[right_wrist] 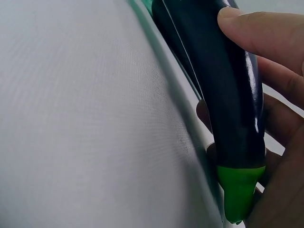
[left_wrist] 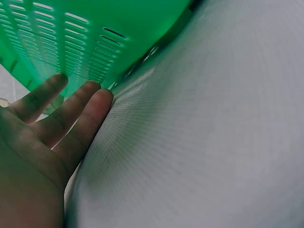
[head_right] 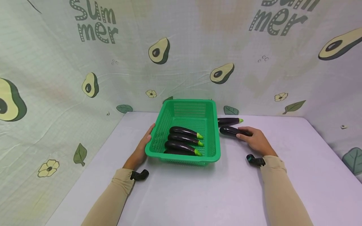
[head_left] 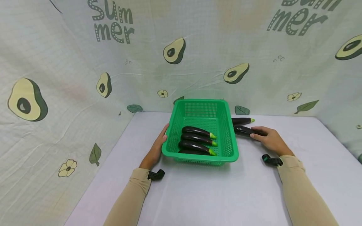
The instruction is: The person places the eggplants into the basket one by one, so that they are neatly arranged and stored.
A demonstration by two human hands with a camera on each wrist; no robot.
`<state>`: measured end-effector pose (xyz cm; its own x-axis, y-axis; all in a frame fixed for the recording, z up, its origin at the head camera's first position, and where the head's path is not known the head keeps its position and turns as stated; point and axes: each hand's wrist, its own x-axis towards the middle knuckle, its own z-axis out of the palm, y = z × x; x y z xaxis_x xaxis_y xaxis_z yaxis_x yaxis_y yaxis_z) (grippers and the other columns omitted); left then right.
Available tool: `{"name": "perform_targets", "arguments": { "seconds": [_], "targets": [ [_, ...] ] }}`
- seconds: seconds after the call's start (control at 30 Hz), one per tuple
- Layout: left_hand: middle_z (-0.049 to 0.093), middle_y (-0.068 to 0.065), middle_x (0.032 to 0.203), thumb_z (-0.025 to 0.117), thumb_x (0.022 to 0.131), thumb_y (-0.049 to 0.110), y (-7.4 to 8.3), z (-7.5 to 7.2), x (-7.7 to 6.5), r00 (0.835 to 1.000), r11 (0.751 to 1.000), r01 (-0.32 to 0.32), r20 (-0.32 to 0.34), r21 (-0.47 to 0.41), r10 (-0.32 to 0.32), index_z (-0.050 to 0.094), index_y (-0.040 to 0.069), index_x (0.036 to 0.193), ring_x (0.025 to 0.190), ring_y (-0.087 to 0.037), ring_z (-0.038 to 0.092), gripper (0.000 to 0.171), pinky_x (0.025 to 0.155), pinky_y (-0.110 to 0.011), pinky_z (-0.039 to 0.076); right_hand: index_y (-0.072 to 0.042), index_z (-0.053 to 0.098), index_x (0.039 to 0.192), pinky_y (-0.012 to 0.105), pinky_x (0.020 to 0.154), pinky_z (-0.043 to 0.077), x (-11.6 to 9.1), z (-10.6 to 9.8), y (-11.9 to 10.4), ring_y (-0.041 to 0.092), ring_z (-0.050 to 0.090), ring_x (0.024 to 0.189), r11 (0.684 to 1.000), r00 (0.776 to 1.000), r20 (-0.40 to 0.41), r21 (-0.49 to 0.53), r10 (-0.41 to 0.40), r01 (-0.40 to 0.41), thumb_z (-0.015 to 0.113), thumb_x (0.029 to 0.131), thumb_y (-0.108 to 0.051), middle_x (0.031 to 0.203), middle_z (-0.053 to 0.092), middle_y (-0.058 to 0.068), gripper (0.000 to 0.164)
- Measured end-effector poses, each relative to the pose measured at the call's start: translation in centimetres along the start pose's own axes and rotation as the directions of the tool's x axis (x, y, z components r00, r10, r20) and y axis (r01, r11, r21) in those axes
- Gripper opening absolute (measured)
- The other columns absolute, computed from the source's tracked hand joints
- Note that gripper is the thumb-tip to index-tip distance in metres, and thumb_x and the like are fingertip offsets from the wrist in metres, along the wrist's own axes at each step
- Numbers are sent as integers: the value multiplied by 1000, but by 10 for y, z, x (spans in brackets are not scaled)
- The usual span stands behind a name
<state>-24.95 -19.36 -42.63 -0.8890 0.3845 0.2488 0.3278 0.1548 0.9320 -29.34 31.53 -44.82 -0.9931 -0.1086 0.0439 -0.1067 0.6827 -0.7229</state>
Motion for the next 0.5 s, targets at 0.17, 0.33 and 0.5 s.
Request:
{"name": "perform_targets", "arguments": {
  "seconds": [0.17, 0.33, 0.5],
  "targets": [
    [10, -1, 167, 24, 110, 24, 1, -1, 0, 1000, 1000, 8, -4, 5, -8, 11, 16, 163, 152, -19, 6, 55, 119, -51, 7, -3, 52, 143, 67, 104, 30, -1, 0, -1, 47, 40, 131, 1000, 1000, -20, 6, -8, 8, 62, 95, -55, 143, 47, 29, 71],
    [9, -2, 167, 24, 109, 25, 3, 0, -1, 1000, 1000, 14, 1, 14, -14, 10, 15, 163, 151, -19, 6, 56, 119, -53, 7, -2, 54, 141, 61, 98, 38, -3, 1, 0, 43, 48, 123, 1000, 997, -71, 4, -24, 25, 61, 96, -54, 137, 52, 29, 69],
    [9, -1, 167, 24, 109, 26, 4, -1, -2, 1000, 1000, 20, 6, 20, -20, 9, 16, 163, 151, -20, 6, 56, 119, -54, 7, -1, 56, 139, 51, 93, 42, -3, 3, 1, 39, 52, 119, 999, 992, -114, -3, -47, 47, 61, 97, -52, 134, 56, 27, 66]
  ]
}}
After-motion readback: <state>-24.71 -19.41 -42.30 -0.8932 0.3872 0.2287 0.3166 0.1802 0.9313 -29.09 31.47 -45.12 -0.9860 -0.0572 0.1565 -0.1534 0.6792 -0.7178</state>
